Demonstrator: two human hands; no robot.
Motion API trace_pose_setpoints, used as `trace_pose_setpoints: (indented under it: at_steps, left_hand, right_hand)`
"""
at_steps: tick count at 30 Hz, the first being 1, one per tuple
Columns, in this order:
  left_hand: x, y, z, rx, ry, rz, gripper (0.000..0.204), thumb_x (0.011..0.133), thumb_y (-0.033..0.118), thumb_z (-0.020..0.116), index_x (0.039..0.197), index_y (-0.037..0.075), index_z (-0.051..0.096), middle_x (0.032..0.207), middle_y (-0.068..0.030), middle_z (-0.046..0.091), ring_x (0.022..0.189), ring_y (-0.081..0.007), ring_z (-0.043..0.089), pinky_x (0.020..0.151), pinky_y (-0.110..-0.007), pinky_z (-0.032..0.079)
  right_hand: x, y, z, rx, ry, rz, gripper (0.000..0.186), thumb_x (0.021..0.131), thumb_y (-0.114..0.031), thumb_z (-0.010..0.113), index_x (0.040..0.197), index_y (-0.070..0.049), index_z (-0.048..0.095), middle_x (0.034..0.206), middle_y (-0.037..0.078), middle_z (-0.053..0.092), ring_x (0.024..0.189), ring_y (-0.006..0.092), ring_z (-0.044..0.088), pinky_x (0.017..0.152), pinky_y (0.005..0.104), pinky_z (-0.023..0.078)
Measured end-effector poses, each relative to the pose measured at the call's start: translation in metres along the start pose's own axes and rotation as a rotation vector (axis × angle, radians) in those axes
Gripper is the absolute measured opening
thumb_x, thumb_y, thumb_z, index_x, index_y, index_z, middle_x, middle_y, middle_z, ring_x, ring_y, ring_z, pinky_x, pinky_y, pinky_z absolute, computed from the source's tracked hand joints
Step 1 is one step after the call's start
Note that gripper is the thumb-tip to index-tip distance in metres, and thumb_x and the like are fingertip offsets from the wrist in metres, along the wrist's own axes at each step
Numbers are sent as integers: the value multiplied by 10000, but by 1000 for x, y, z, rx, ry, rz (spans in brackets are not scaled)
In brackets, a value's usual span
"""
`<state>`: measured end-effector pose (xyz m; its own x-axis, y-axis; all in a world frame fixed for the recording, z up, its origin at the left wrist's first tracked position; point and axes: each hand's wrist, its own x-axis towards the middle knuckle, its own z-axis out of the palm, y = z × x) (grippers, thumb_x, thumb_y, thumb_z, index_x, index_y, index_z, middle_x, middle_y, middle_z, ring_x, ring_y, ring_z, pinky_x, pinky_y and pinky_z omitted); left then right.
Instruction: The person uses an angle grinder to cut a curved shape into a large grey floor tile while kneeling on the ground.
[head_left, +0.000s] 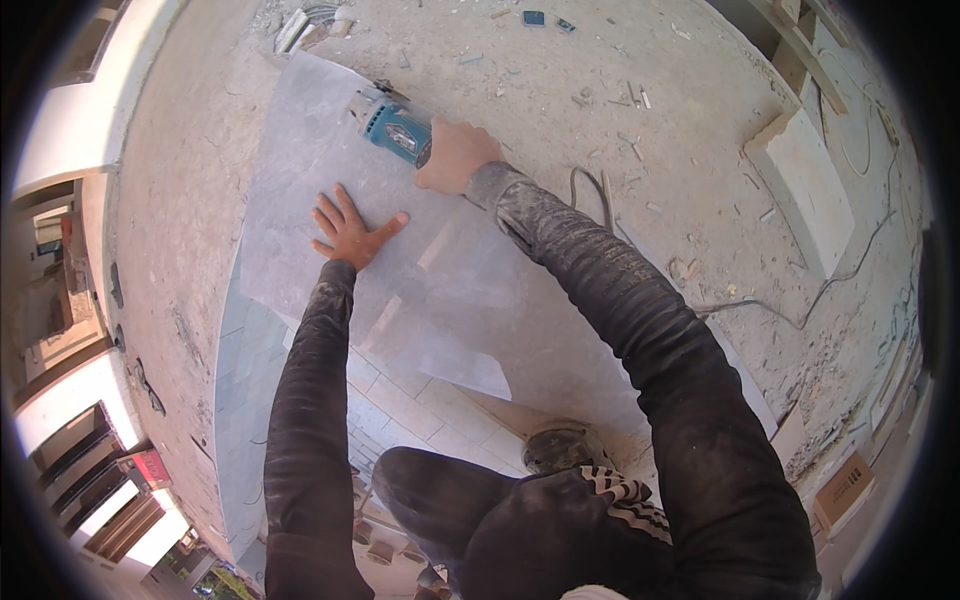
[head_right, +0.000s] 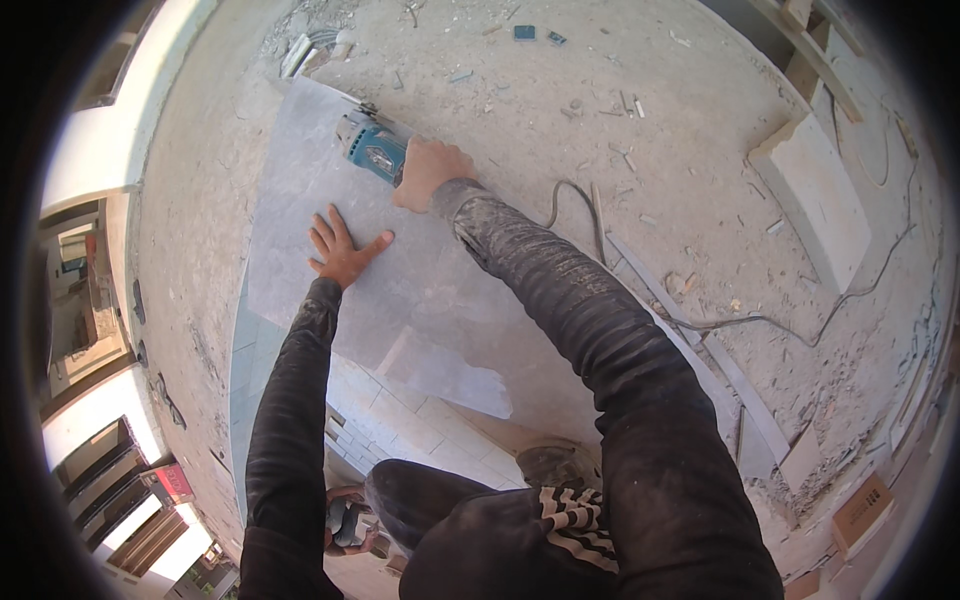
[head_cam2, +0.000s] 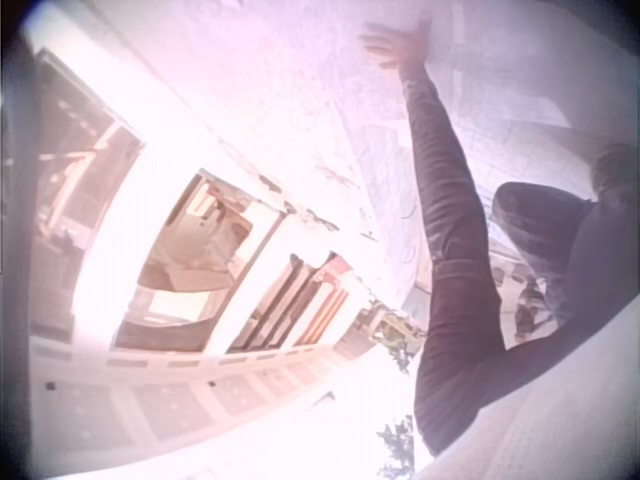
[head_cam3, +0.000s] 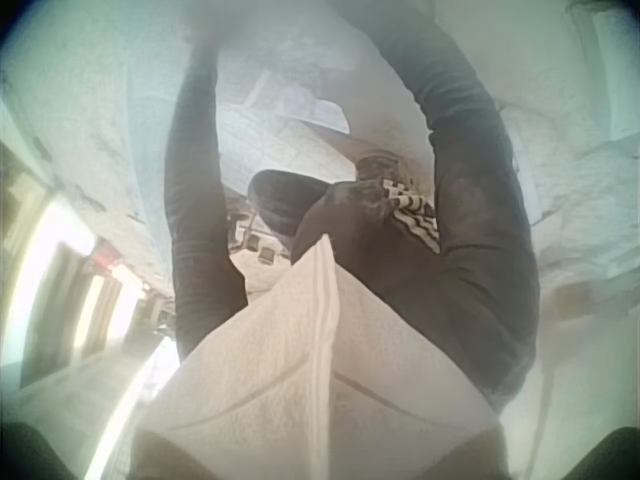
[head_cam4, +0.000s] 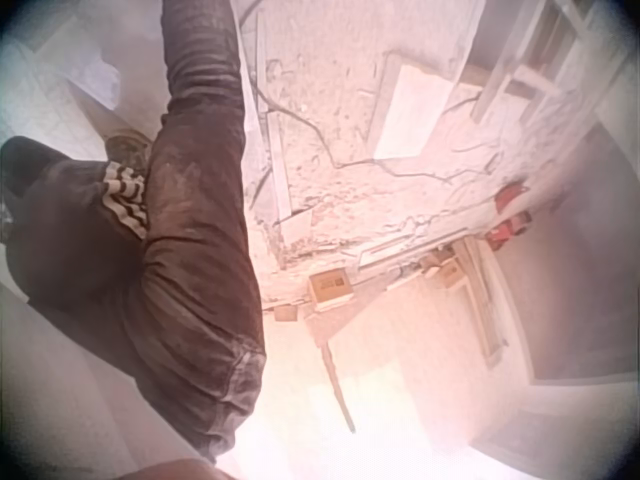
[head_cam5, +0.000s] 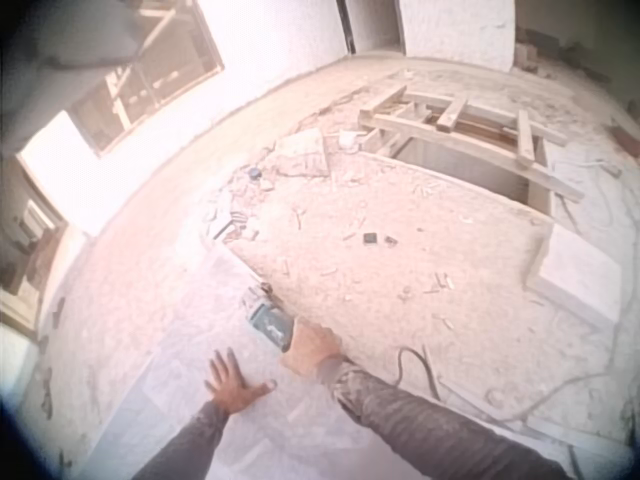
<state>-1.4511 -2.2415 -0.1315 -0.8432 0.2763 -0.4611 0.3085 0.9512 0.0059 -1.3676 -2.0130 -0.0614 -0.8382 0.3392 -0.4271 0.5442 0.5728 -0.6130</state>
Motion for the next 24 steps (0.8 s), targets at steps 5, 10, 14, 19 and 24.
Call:
trace_pose_setpoints:
  at_steps: [5,10,14,19,24]
  left_hand:
    - [-3,1,3,0,3,4,1385,564,897,557,1499,106,-91,1529,-273,-118,1413,-446,-130,1018,-729,28]
    - [-6,3,5,9,-8,0,1389,560,898,560,1500,107,-86,1530,-273,-117,1413,-446,-131,1012,-736,32]
    - [-9,4,5,-4,-5,6,1389,561,896,563,1500,105,-85,1530,-274,-117,1412,-446,-133,1011,-736,31]
    - [-14,7,6,-11,-17,4,1384,569,892,564,1499,98,-85,1529,-274,-121,1412,-443,-137,1009,-737,29]
    - [-19,9,7,-10,-8,5,1378,577,888,563,1498,96,-87,1530,-274,-116,1412,-443,-137,1008,-738,31]
  right_hand:
    - [-2,1,1,-1,3,4,533,695,-273,723,1149,-49,558,1119,174,635,1084,321,610,924,404,496]
    - [-3,2,1,-8,-1,8,548,691,-283,733,1151,-48,549,1125,178,632,1088,322,608,928,407,493]
    - [-6,3,-1,0,2,6,544,687,-278,735,1144,-45,551,1122,176,633,1086,322,608,926,409,494]
    - [-10,5,-2,12,0,6,528,685,-269,733,1129,-41,561,1114,179,636,1078,326,612,918,407,499]
    - [-13,7,-2,19,-1,4,518,691,-263,727,1127,-37,563,1105,184,638,1066,328,618,910,411,504]
